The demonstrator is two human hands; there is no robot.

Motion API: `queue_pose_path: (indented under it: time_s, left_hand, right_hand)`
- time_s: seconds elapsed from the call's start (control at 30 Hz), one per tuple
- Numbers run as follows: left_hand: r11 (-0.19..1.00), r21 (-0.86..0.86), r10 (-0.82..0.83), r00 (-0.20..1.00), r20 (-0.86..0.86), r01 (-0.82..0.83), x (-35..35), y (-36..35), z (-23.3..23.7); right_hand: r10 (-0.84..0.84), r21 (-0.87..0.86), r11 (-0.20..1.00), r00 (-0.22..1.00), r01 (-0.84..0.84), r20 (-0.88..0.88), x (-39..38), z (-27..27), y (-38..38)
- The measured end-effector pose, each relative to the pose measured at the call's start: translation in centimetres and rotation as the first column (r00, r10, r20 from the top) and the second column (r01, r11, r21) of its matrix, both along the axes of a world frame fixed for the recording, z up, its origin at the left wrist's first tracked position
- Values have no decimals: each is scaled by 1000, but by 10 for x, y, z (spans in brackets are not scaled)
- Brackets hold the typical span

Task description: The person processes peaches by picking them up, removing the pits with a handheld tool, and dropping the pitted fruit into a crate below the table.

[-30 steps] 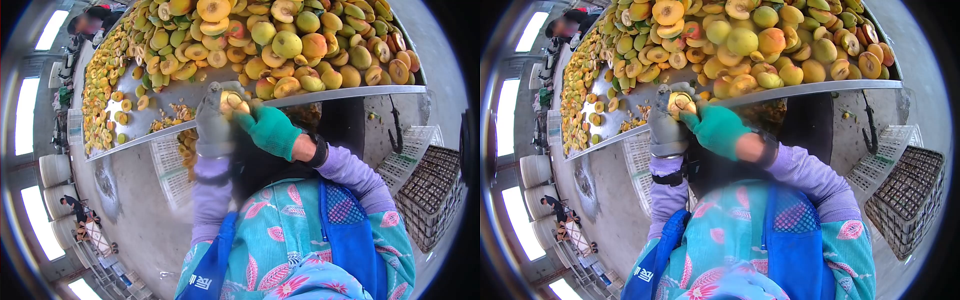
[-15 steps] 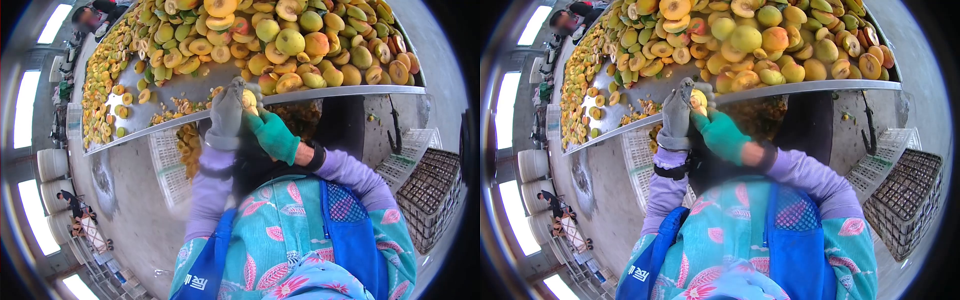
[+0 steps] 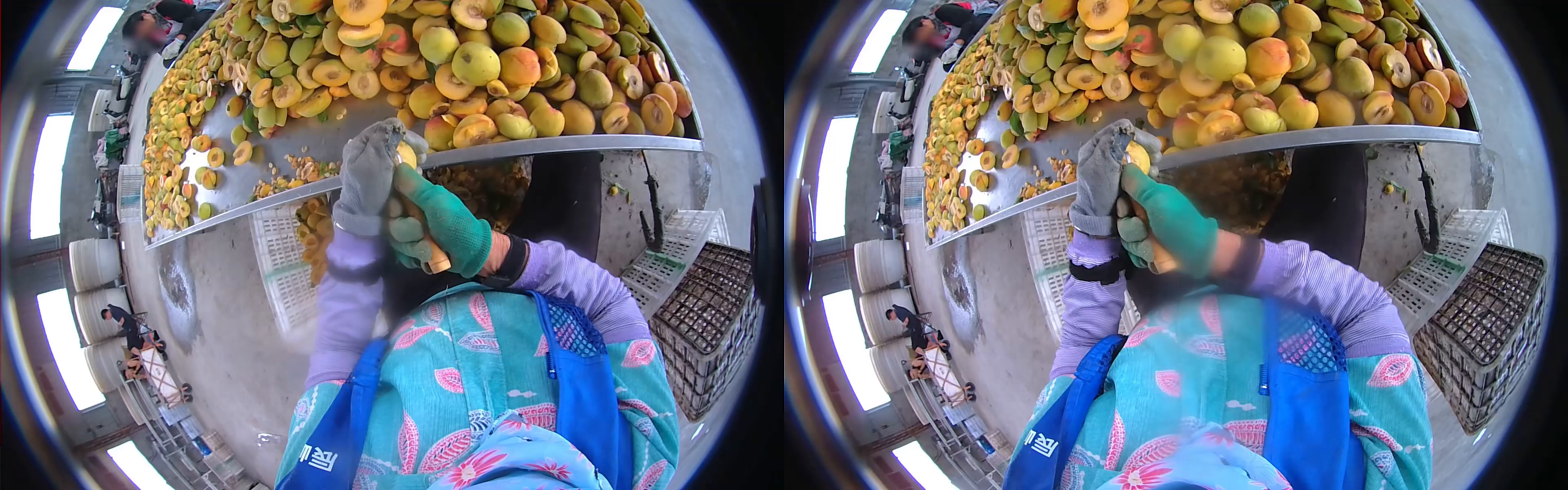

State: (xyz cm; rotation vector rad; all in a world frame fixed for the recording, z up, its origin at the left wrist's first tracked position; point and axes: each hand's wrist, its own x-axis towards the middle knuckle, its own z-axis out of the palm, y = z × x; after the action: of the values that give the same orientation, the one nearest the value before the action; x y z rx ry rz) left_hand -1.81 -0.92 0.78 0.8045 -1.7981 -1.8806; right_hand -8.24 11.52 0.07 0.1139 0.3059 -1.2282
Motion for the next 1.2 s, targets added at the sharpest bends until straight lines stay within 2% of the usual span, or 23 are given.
queue_pose_path:
  time_s: [0.03,0.1,0.13,0.2,0.23,0.3,0.33,0.43,0.47,0.5,0.57,0.6,0.63,0.7,0.73,0.8,0.9,0.93,1.0,1.07,1.1,1.17,1.2]
  left_hand:
    - [999,30,16,1000,-11,-16,-1,1,1]
    - [995,84,54,998,-35,-51,-3,2,5]
    - [995,98,31,999,-30,-28,-2,0,9]
    - [990,139,-19,1000,-12,20,3,-1,14]
    - [974,225,38,997,-70,-21,3,-1,13]
    - [913,397,168,973,-161,-92,5,2,8]
    - [841,472,387,904,-181,-266,1,13,13]
    - [684,706,531,789,-309,-184,74,-12,-10]
    - [791,352,567,816,-113,-501,85,-4,8]
    - [755,-115,652,757,38,-645,86,-4,26]
    - [584,-710,718,659,226,-393,103,-58,15]
    - [430,-888,783,556,278,-162,108,-73,8]
    - [556,-796,611,767,194,-241,80,-71,22]
    - [657,-700,459,885,75,-282,-7,-64,54]
    - [628,-722,506,857,94,-291,-48,-70,60]
    - [59,-966,571,802,-174,-252,-108,-118,15]
    - [100,-990,514,857,-31,-96,-131,-139,16]
    - [230,-972,510,856,79,-47,-125,-131,31]
    - [221,-975,453,888,76,-30,-99,-117,36]
    - [186,-981,389,921,25,-51,-64,-94,35]
    - [366,-923,376,926,26,-123,-48,-78,32]
    - [675,-692,356,934,0,-257,-23,-48,24]
    - [845,-468,249,965,-83,-259,-11,-41,13]
  right_hand:
    - [-36,33,998,973,45,-229,3,2,-1]
    - [-73,59,988,762,144,-644,10,12,-6]
    - [-54,81,989,811,123,-582,9,22,-5]
    - [23,-88,996,998,-29,-63,2,7,-7]
    - [105,-196,978,973,-64,204,-1,2,-9]
    - [181,-293,950,952,-105,245,-2,-2,-15]
    - [236,-337,932,932,-136,275,-5,-4,-19]
    - [259,-295,936,942,-190,214,-11,-11,-13]
    - [233,-265,946,961,-189,147,-19,-12,-9]
    - [196,-242,954,978,-174,70,-32,-13,-7]
    - [130,-165,980,983,-108,127,-35,-41,-7]
    - [138,-165,979,983,-117,121,-35,-43,-7]
    - [146,-159,979,983,-127,113,-36,-43,-5]
    - [80,-60,995,996,-82,-39,-36,-22,-4]
    - [29,-28,999,989,-33,-142,-37,-10,-2]
    - [-84,-11,996,921,87,-380,-41,-5,-1]
    - [-77,57,992,903,111,-424,-58,-6,4]
    - [-141,25,984,859,175,-492,-61,-3,4]
    - [-251,-50,960,761,277,-598,-61,3,0]
    - [-333,-216,924,386,317,-860,-55,-10,-21]
    - [-361,-302,903,161,304,-918,-51,-14,-31]
    - [-336,-295,929,179,223,-925,-42,-15,-45]
    - [-320,-281,941,221,189,-921,-36,-25,-53]
